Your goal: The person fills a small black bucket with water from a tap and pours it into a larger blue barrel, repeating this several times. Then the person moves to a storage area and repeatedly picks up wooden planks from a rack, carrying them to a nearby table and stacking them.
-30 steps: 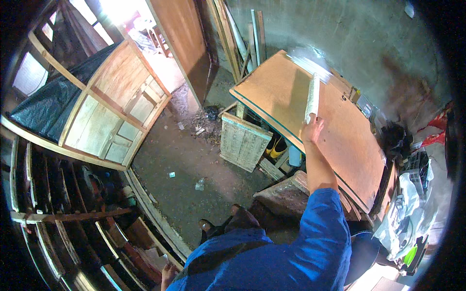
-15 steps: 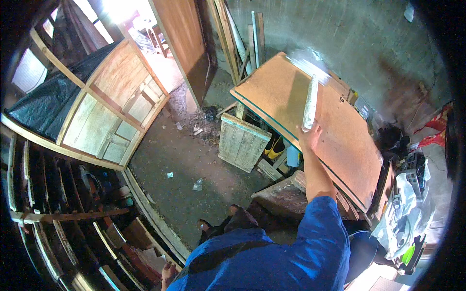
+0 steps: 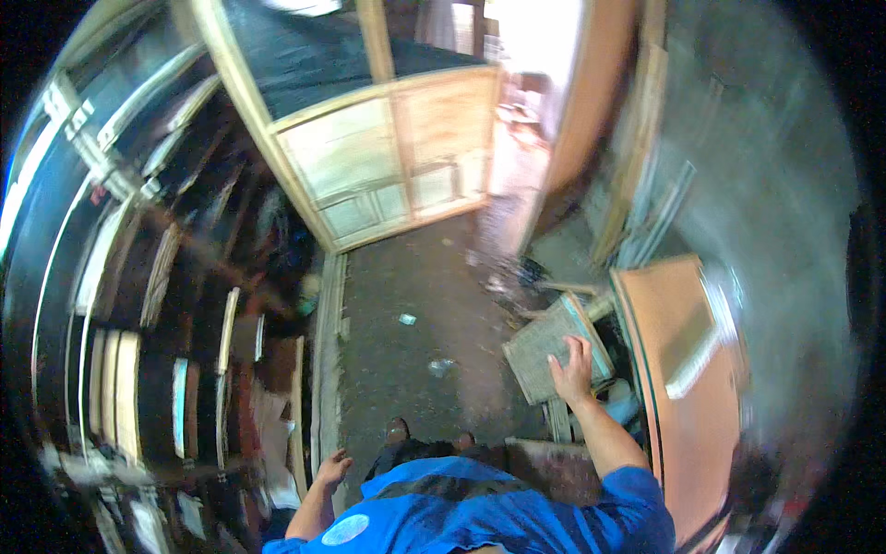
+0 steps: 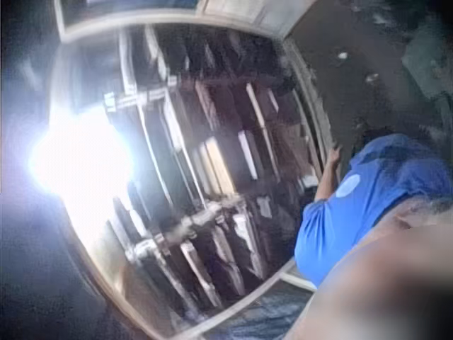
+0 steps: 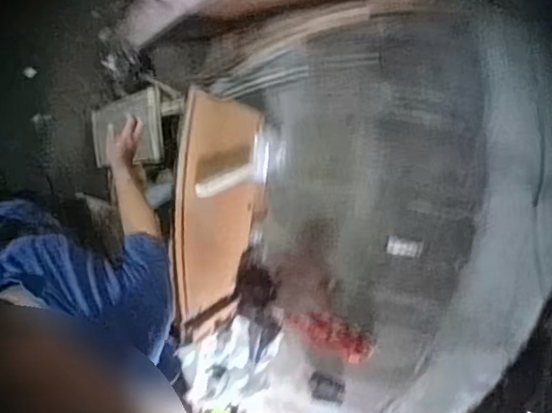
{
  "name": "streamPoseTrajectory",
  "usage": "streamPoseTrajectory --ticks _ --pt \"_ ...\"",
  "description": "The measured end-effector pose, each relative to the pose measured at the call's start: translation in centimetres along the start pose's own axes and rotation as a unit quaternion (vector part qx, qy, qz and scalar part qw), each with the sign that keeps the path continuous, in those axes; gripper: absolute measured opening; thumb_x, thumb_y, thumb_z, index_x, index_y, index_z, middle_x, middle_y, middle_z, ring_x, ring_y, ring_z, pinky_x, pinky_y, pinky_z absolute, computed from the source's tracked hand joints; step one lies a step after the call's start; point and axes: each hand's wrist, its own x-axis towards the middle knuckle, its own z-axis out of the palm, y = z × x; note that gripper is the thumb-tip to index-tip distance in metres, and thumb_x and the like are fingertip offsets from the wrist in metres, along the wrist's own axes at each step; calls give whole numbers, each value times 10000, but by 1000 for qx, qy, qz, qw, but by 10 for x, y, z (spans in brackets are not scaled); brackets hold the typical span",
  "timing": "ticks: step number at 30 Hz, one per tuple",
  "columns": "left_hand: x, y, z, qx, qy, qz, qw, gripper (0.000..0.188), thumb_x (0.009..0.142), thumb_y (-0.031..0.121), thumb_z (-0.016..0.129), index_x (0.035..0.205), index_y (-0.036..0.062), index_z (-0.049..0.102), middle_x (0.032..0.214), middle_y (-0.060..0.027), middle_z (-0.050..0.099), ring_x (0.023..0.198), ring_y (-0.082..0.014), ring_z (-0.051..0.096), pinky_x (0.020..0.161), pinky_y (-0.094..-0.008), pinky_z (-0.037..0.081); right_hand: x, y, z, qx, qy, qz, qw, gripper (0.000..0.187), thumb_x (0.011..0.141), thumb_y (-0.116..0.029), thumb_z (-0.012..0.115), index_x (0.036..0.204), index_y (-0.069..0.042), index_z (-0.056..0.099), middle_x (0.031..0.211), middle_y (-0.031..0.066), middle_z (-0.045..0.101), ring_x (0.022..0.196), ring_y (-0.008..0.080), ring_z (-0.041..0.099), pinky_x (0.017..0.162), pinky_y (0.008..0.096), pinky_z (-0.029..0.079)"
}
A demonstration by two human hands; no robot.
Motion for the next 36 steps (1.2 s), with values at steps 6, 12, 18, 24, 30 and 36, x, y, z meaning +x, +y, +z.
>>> streamPoseTrajectory --ticks 6,12,18,24,30,36 --pt "-21 -25 31 -109 86 -45 989 591 849 267 654 1366 55 464 1187 -154 622 986 -235 630 841 -348 499 63 -102 97 133 -191 -84 969 368 736 -111 718 1060 -32 562 1112 160 497 1057 322 513 892 405 448" --pt "-58 -16 14 -200 190 -27 961 581 873 268 633 1379 51 447 1312 -161 545 1145 -248 559 951 -365 448 107 -260 175 222 -301 -243 895 349 770 -157 728 1067 -45 582 1094 120 533 940 233 563 717 324 499" --pt "-97 50 -132 -442 363 196 797 546 912 307 617 1354 27 462 1308 -130 537 1227 -215 494 991 -344 418 90 -414 238 279 -362 -341 822 329 785 -189 732 1060 -59 606 1031 108 569 890 220 585 726 315 500" --pt "-129 164 -362 -536 391 406 629 639 946 462 484 1428 64 350 1382 -152 456 1244 -264 463 990 -367 389 41 -464 247 255 -481 -422 724 393 808 -207 721 1135 -53 568 1134 155 546 1019 295 574 840 361 500" --pt "-134 276 -500 -613 352 410 576 689 878 465 595 1387 40 408 1385 -172 460 1295 -286 405 1088 -440 276 58 -419 242 183 -504 -416 735 403 801 -232 731 1132 -56 583 1165 164 559 1108 329 544 925 382 457" --pt "-94 288 -539 -592 340 437 585 515 768 216 730 1198 -3 548 1234 -163 570 1148 -260 519 1006 -419 383 93 -341 234 135 -483 -233 833 354 791 -202 740 1086 -50 615 1014 117 582 929 225 599 797 339 494"
